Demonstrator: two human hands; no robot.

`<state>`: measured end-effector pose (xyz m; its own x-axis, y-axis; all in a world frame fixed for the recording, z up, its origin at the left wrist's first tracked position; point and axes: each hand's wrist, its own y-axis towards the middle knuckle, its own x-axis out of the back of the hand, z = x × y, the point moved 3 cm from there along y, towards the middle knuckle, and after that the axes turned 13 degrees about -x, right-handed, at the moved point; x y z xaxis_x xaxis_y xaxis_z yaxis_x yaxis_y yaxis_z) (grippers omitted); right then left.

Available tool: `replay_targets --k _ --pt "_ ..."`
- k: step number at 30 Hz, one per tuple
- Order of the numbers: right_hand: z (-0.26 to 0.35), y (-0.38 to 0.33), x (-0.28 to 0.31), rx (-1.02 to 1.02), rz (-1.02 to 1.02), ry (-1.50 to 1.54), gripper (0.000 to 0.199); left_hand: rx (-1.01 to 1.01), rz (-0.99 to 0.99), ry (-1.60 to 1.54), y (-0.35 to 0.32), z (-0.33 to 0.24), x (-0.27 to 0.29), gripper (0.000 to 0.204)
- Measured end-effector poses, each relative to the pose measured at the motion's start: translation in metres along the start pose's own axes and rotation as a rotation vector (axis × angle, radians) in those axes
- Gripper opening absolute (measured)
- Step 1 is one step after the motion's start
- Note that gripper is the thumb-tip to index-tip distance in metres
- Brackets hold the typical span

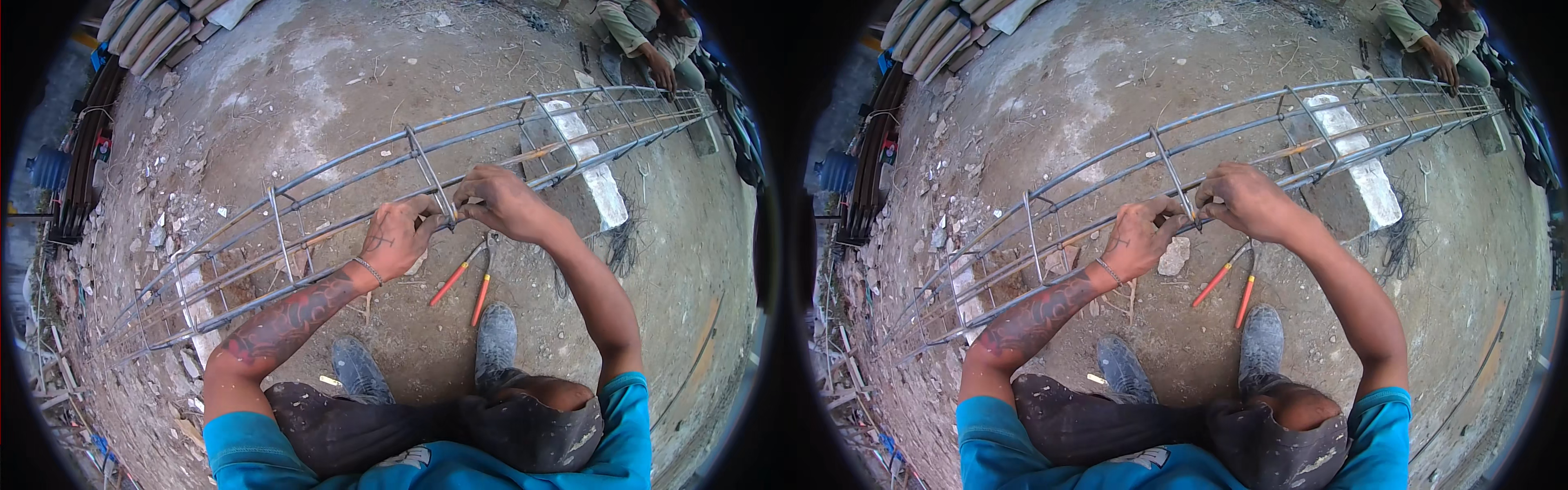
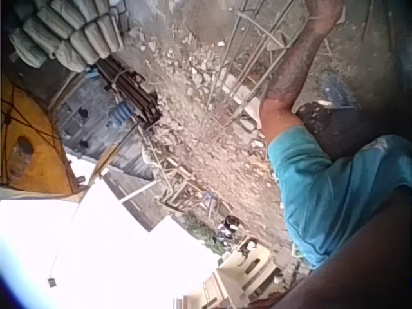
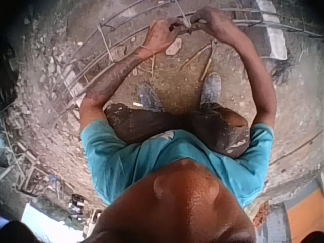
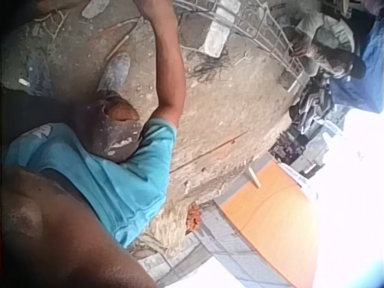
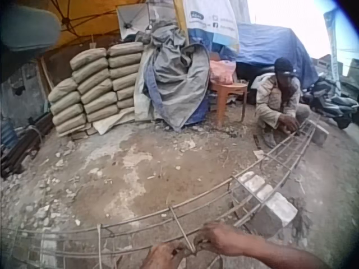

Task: The person assembles a steel rebar cage by tying crossbars to main bars with tie wire using pliers.

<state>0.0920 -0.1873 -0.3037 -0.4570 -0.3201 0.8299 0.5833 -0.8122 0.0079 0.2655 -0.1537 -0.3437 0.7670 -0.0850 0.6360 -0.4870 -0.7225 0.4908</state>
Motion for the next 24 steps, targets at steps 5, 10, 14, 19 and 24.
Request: replay_targets --k 5,10,14,19,24 --pt "0.029 -0.057 -0.038 0.069 -0.304 -0.342 0.009 0.472 0.119 -0.189 0.007 0.017 -0.011 0.014" --pt "0.013 -0.074 -0.087 -0.111 -0.333 -0.069 0.016 0.729 0.283 -0.524 0.013 0.019 0.001 0.029" --pt "-0.009 -0.094 -0.111 -0.212 -0.275 0.294 0.016 0.674 0.325 -0.49 0.023 0.006 0.007 0.023" --pt "-0.031 -0.095 -0.096 -0.224 -0.346 0.248 0.015 0.689 0.46 -0.592 0.016 0.013 0.002 0.024" --pt "0.015 -0.075 -0.134 0.054 -0.163 0.096 0.018 0.882 0.247 -0.709 0.014 0.011 0.003 0.036"
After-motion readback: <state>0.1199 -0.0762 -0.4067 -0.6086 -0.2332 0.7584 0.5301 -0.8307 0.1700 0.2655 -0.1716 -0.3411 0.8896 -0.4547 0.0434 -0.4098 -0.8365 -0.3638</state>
